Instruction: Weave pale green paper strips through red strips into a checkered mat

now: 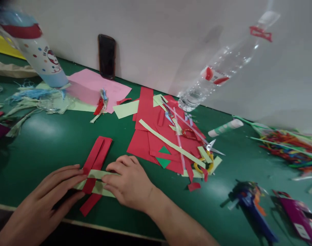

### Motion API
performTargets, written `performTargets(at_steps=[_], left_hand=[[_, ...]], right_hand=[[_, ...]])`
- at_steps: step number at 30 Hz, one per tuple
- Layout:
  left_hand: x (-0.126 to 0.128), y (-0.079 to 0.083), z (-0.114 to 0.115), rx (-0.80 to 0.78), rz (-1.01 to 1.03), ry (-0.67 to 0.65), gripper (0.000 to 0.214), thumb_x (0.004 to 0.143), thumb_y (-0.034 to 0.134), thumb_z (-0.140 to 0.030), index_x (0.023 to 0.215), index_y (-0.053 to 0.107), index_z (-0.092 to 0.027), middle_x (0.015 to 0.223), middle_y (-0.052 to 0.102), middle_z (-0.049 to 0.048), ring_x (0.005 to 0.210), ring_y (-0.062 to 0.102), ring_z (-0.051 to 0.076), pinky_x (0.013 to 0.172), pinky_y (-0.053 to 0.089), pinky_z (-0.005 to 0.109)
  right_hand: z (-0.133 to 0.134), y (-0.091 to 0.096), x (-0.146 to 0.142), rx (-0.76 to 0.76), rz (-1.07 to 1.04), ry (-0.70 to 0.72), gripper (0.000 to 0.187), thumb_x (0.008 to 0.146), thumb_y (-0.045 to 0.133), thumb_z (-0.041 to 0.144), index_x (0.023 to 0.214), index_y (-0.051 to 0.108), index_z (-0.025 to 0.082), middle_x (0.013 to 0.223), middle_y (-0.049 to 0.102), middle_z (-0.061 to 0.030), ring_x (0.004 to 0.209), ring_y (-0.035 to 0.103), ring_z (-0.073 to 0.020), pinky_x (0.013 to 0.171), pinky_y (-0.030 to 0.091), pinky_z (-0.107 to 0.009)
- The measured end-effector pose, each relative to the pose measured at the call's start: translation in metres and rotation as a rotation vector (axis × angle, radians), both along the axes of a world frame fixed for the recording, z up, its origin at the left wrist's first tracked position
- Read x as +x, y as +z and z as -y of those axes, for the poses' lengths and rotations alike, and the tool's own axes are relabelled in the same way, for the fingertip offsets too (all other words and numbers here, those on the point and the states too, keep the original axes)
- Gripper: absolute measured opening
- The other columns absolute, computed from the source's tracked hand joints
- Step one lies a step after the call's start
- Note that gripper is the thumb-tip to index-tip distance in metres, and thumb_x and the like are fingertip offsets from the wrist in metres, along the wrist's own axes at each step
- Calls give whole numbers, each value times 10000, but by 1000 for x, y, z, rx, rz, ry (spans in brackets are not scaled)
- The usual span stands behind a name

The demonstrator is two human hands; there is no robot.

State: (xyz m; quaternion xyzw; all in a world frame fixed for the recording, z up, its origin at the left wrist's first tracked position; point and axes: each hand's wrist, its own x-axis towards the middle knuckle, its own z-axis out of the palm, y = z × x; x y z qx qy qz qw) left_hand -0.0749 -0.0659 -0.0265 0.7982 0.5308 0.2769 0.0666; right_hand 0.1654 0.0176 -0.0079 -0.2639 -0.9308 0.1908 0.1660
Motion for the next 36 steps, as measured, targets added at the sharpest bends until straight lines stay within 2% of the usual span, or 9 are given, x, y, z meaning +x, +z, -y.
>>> performTargets(at_steps=[4,7,10,13,20,28,33,36], left_hand=[[-6,2,-4,50,-82,-132,282,1001,475,-276,1245,613,-245,1263,663,5,1234,552,159,1040,476,259],[-6,-1,-6,67,-137,-177,319,995,466,-259,1281,607,-252,1260,683,-9,1205,589,164,1027,501,279],[-5,-3,-5,59,-118,-163,305,989,485,-293,1255,632,-261,1242,693,3,1190,603,176,995,527,294],[-4,-3,-4,60,-98,-177,283,979,492,-262,1202,664,-286,1240,683,12,1210,584,188,960,545,304],[-5,-8,-3,53,-73,-176,294,962,502,-236,1187,674,-312,1253,667,19,1225,567,209,941,556,330],[-6,-9,-2,-25,-69,-153,313,953,512,-247,1204,668,-348,1295,652,9,1229,579,230,953,555,362],[-5,-7,-2,6,-66,-145,323,946,505,-238,1205,666,-345,1277,662,14,1210,592,236,929,564,363],[-5,-8,-2,14,-80,-146,314,948,504,-260,1202,663,-352,1259,666,8,1190,600,234,907,570,356]], right_hand=[[0,-1,-1,28,13,1,151,959,613,325,1023,718,237,1098,687,-18,996,513,-217,850,407,-383],[-4,1,3,49,-28,-1,182,975,589,318,1079,715,236,1098,694,-35,1001,527,-218,858,434,-380],[-11,6,15,67,-108,-75,210,992,547,233,1122,709,199,1077,696,-75,1000,538,-217,870,468,-363],[-16,11,24,84,-109,-140,186,977,577,208,1078,729,176,1042,696,-93,992,542,-224,872,482,-357],[-20,11,17,63,113,-109,152,941,654,299,1011,750,204,1068,679,-78,1035,526,-239,921,470,-370],[-42,12,7,83,129,-61,211,923,679,314,1079,726,179,1081,669,-85,1033,516,-240,947,478,-390],[-40,20,21,93,63,-93,241,995,525,178,1152,707,173,1158,664,-106,1076,511,-229,945,496,-390],[-37,24,29,107,125,-48,275,974,546,154,1204,692,190,1243,650,-98,1129,483,-244,971,486,-401]])
